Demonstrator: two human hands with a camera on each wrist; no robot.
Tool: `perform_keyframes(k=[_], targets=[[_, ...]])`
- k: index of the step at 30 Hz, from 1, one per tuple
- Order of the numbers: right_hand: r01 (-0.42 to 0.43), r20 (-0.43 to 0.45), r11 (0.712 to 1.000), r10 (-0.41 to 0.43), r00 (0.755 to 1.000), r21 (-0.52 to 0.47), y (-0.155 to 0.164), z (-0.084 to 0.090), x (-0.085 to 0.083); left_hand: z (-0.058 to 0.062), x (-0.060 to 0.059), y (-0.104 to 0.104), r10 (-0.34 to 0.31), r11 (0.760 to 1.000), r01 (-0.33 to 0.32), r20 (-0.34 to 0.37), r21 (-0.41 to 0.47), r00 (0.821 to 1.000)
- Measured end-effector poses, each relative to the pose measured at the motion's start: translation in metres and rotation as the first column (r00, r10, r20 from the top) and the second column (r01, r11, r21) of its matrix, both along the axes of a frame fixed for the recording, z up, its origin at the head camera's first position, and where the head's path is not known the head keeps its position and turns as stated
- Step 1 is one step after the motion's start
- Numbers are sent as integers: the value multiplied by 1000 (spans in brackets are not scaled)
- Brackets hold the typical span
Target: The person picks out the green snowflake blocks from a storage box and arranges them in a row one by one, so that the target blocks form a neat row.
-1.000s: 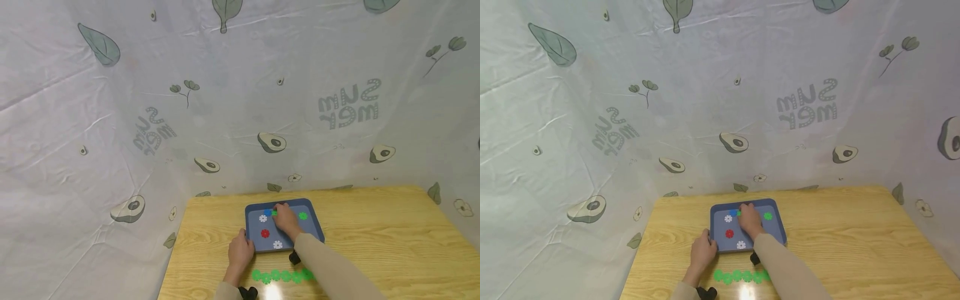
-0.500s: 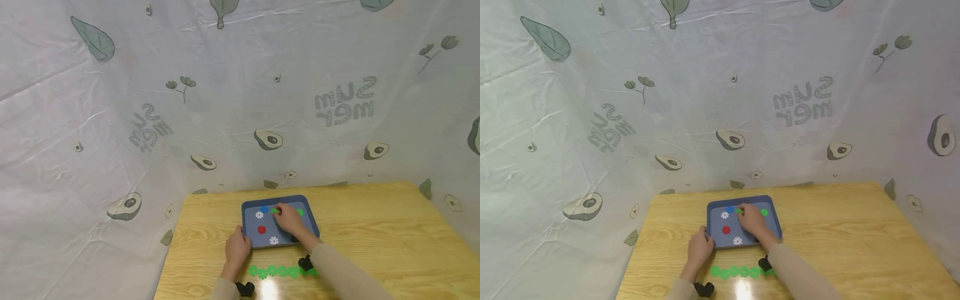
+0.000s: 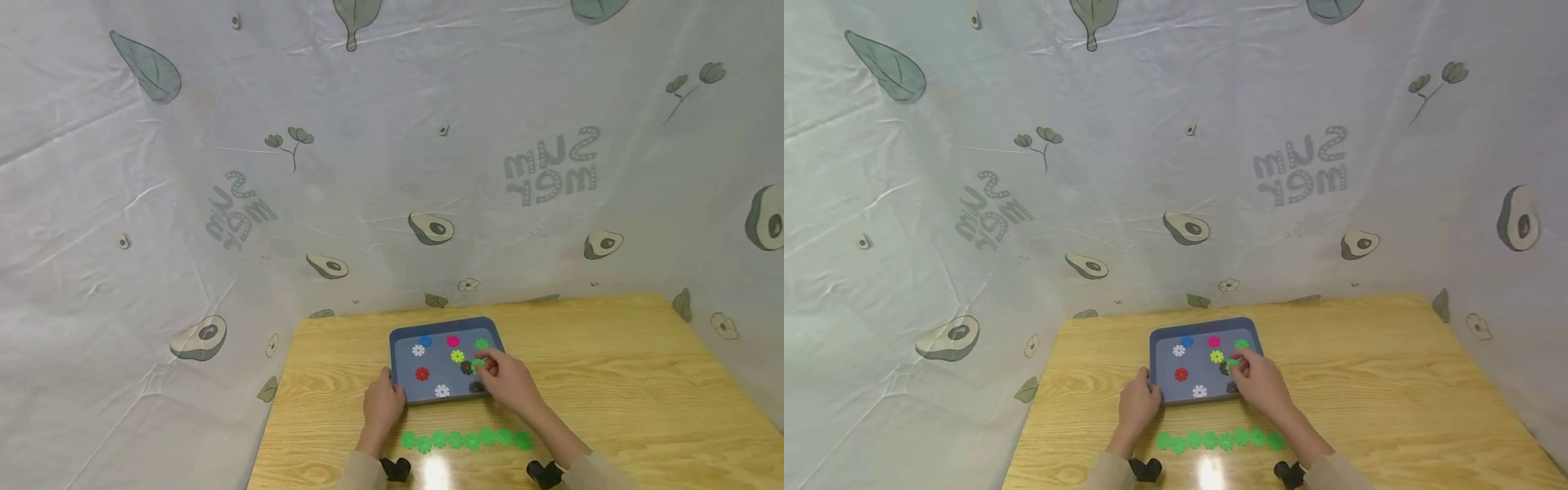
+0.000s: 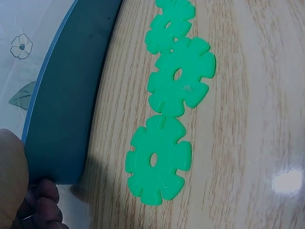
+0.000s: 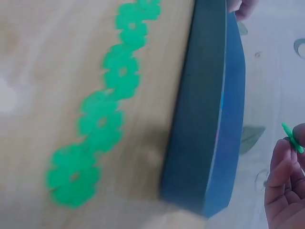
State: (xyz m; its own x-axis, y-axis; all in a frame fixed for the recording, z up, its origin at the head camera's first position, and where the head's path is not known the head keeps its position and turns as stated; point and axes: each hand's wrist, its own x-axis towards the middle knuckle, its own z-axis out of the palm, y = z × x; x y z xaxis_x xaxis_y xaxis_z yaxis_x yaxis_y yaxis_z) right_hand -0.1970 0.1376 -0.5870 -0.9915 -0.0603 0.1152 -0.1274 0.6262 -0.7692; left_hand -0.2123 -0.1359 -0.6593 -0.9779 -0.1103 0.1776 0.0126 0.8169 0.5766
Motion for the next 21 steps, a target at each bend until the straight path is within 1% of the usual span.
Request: perform_keyframes(k=[5,11,16,21], targets=[[65,57,998,-64,996,-8,28,-9,22,-2,0,2,4,1000,-4,2,-1,1000],[126,117,991,-131,985,46,59,-27,45,-2,0,1,1,1000,-1,10,3,1000],[129,173,988,-142,975,83,81,-43,62,-1,0,1,1,1000,-1,16,3,1000],[126,230,987,-147,962,102,92,-54,79,0,0,2,6,1000,-6,26,5,1000]])
